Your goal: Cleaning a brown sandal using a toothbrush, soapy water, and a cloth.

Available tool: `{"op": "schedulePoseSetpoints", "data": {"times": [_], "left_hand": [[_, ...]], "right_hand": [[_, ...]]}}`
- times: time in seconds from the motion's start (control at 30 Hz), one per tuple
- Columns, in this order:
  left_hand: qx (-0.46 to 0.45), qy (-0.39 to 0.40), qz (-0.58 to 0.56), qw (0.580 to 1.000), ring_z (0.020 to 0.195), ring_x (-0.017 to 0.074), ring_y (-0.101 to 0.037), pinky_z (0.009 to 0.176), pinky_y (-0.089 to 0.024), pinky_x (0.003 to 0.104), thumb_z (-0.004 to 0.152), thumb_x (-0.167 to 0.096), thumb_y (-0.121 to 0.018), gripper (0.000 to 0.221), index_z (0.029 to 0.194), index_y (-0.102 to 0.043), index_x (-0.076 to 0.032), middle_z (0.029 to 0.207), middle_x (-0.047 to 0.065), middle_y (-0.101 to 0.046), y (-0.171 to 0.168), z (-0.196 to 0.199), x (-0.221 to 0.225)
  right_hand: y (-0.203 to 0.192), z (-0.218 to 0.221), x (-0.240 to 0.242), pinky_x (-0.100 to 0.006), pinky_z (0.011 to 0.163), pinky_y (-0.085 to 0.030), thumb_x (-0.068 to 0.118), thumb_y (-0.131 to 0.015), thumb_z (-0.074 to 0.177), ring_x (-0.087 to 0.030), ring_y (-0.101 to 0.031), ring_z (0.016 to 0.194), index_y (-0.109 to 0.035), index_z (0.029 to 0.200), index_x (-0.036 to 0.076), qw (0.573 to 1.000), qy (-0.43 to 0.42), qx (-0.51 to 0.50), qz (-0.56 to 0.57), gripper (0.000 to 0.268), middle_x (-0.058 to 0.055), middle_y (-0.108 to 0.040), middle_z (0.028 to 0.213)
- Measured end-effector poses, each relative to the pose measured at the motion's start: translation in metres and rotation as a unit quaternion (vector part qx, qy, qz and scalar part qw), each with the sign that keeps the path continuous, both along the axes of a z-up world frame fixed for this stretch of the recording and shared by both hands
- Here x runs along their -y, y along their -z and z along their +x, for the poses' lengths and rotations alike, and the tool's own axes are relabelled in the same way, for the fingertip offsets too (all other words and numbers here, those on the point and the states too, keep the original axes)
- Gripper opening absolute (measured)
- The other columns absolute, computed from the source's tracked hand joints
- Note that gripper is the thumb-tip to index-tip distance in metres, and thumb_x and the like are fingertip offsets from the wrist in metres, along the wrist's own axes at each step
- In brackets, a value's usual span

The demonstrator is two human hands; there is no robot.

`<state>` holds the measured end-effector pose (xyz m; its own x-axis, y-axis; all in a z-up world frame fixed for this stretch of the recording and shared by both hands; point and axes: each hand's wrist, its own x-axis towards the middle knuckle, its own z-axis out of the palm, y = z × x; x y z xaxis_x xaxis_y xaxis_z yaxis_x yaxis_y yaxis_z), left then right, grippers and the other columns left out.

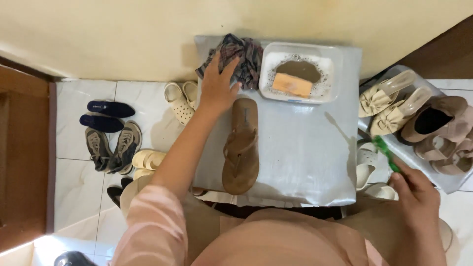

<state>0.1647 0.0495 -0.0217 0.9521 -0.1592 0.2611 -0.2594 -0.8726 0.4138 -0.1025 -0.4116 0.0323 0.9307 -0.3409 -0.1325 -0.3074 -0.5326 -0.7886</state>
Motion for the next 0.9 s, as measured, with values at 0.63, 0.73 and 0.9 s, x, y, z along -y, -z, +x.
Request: {"op": "schedulePoseSetpoints", "data": {"times": [0.63, 0.73, 0.9], "left_hand": [[-0.243, 0.030, 0.252, 0.936, 0.154, 0.0331, 0.013, 0.116, 0.004, 0.071, 0.104, -0.049, -0.038, 0.064, 0.162, -0.012, -0.039, 0.171, 0.003, 0.005, 0.040, 0.077, 0.024], [-0.218, 0.029, 0.241, 0.945, 0.157, 0.0359, -0.004, 0.120, -0.003, 0.071, 0.107, -0.050, -0.044, 0.062, 0.163, -0.017, -0.042, 0.172, 0.005, -0.006, 0.062, 0.072, 0.018], [-0.161, 0.039, 0.208, 0.964, 0.154, 0.0382, -0.015, 0.120, -0.011, 0.069, 0.105, -0.045, -0.051, 0.064, 0.162, -0.025, -0.036, 0.171, 0.007, -0.013, 0.075, 0.052, 0.007]], "right_hand": [[-0.003, 0.068, -0.182, -0.029, 0.086, -0.053, 0.010, -0.084, 0.074, -0.018, -0.068, 0.102, -0.075, 0.124, 0.013, 0.936, -0.333, 0.012, 0.116, 0.051, -0.003, -0.069, 0.114], [-0.025, 0.096, -0.233, -0.054, 0.084, -0.058, 0.013, -0.083, 0.077, -0.041, -0.070, 0.103, -0.062, 0.142, 0.027, 0.901, -0.422, 0.066, 0.069, 0.070, -0.009, -0.058, 0.144], [-0.026, 0.114, -0.258, -0.048, 0.077, -0.059, 0.004, -0.063, 0.092, -0.040, -0.071, 0.094, -0.026, 0.164, 0.016, 0.834, -0.527, -0.138, -0.090, 0.082, -0.023, -0.050, 0.140]]}}
